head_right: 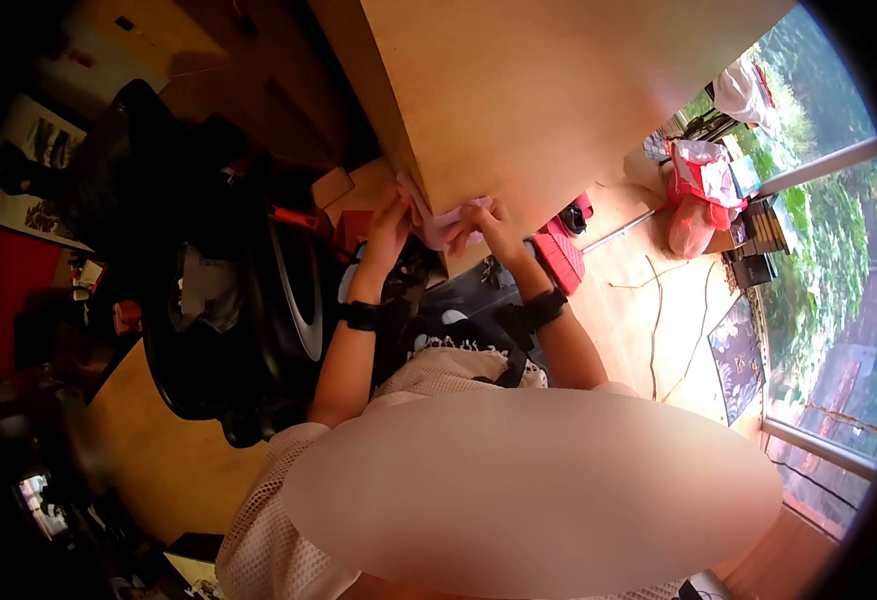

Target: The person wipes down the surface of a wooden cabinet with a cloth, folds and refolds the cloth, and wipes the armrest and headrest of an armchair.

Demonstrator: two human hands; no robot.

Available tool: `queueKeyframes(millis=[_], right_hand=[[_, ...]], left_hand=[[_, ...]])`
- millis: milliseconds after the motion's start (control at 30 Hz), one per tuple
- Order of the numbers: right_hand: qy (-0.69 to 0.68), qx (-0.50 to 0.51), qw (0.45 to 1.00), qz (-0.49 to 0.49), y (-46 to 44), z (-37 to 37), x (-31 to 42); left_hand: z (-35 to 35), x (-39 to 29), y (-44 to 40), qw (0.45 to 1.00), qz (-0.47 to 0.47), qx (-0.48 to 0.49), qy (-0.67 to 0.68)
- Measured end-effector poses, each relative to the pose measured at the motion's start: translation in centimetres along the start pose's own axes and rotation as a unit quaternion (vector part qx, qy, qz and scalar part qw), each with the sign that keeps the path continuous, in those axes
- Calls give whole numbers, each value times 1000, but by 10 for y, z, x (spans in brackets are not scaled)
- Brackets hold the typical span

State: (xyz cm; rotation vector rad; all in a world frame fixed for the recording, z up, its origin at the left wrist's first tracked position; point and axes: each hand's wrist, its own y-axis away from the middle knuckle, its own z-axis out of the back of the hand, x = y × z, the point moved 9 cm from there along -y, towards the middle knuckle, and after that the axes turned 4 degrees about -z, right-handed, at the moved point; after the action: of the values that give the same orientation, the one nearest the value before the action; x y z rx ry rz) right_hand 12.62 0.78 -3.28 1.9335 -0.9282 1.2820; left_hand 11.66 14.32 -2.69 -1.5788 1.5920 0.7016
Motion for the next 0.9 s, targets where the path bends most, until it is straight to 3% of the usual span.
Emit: queueKeyframes(millis=[33,100,133,167,233,367,433,533,633,767,867,900], right_hand=[[-9,-57,998,-6,2,8,-17],[-5,-50,997,-52,3,16,-62],[-4,-45,996,-73,2,12,-67],[-21,-112,991,-76,7,15,-72],[19,-99,994,-51,7,10,-57],[7,-126,992,-18,13,4,-14],[-41,-167,985,-17,14,-4,19],[-90,-130,986,50,26,-39,101],[9,-117,989,91,28,-57,152],[-1,-70,989,131,23,-50,115],[-122,-62,990,46,7,-23,28],[-124,-83,988,39,10,-18,20]], left_hand=[[11,18,5,999,20,-31,4],[32,52,20,994,57,-92,11],[33,57,23,993,50,-106,9],[34,62,27,992,42,-120,6],[35,60,31,985,54,-164,-18],[1,8,11,999,2,-26,19],[-22,-27,2,999,-30,-26,24],[-70,-95,-2,993,-114,15,6],[-96,-130,-4,985,-162,33,-43],[-55,-90,-14,989,-97,0,-114],[-11,-27,-6,995,10,-6,-101],[-9,-18,-3,993,-2,-14,-118]])
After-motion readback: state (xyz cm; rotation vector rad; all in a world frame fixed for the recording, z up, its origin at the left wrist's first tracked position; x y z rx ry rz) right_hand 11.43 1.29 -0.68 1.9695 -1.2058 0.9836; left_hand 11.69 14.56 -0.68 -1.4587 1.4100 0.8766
